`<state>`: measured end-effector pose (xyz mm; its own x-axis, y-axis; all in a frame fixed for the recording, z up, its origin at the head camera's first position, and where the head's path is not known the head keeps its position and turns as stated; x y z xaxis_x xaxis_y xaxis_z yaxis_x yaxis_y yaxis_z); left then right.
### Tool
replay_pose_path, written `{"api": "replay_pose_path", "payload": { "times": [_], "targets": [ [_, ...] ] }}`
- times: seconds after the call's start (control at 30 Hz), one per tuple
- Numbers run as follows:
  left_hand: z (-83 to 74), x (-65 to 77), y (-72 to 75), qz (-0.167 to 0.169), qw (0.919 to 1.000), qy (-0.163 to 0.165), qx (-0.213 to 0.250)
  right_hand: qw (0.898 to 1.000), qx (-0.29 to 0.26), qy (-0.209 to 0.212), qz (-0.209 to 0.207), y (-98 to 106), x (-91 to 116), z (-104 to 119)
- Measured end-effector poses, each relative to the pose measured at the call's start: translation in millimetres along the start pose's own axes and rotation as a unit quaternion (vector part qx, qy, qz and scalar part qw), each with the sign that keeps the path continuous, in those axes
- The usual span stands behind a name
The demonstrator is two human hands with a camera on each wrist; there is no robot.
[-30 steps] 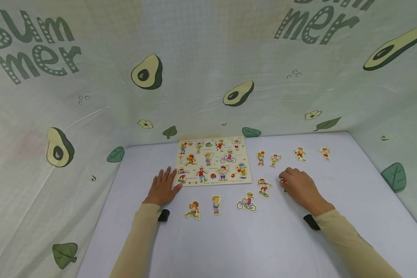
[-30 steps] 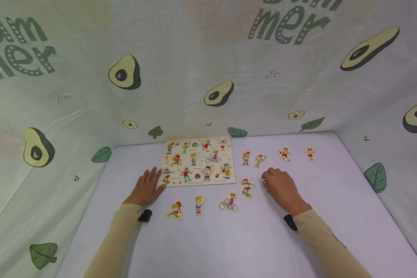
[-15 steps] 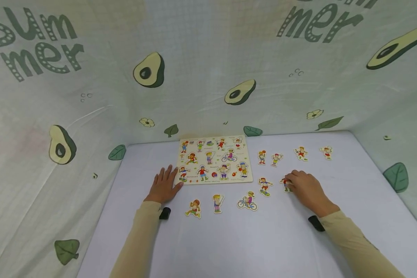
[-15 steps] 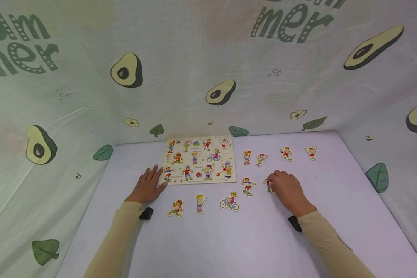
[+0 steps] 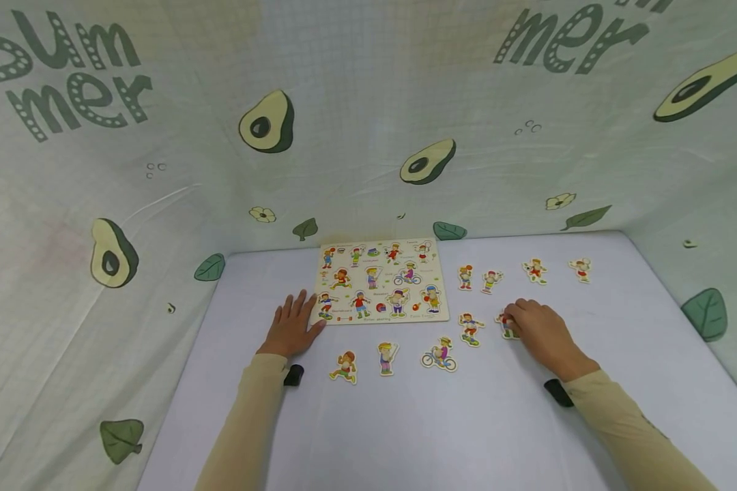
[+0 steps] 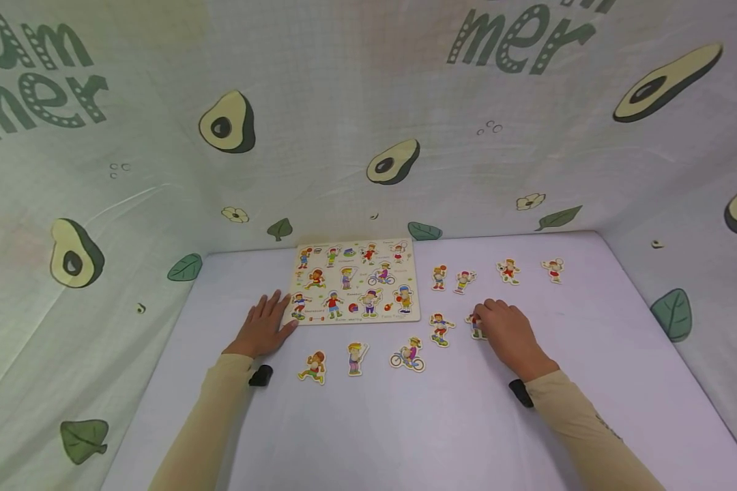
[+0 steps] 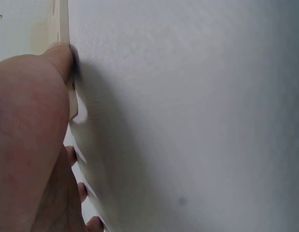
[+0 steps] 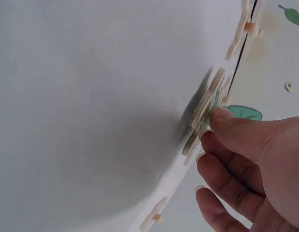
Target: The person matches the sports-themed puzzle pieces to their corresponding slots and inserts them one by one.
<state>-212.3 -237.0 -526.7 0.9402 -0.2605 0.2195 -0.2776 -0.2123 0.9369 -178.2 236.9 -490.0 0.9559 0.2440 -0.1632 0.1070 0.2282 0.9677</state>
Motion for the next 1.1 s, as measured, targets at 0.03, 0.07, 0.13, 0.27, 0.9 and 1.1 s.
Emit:
{"api": "replay_pose_path", "payload": {
  "times": [0.03, 0.07, 0.13, 0.27, 0.9, 1.1],
  "targets": [
    [0.4, -0.4, -0.3, 0.000, 1.0000, -0.002, 0.000, 1.000, -0.001, 0.001, -0.003, 1.3, -0.6, 1.1],
    [1.1, -1.1, -0.8, 0.000, 1.0000, -0.004, -0.001, 1.000, -0.001, 0.003, -0.006, 2.2, -1.6, 2.0],
    [2.2, -2.4, -1.3, -0.001, 1.0000, -0.007, -0.001, 1.000, -0.004, 0.006, -0.012, 4.7, -4.3, 5.2],
    [2.7, -3.6, -0.9, -0.004, 1.0000, -0.008, 0.001, 1.000, -0.003, 0.010, -0.014, 9.5, -12.3, 14.9],
    [-2.8, 0.8, 2.9, -0.005, 1.0000, -0.003, 0.006, 0.996, -0.028, 0.077, -0.024, 3.6, -48.9, 81.4],
    [-3.6, 1.9, 3.0, 0.001, 1.0000, 0.002, 0.001, 0.993, -0.031, 0.105, -0.031, -1.7, -59.3, 106.8]
  ]
}}
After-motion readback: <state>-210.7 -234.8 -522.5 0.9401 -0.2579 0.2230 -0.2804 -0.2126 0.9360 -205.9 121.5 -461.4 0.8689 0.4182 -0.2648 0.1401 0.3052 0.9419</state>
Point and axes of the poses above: each hand's wrist, its own x-axis away from the middle knuckle, its own y-axis out of the back of the hand, z = x × y, the point moved 5 cm from there along -x, towards the middle knuckle, and after that the axes turned 7 degrees about -y, right-handed, at the moved point
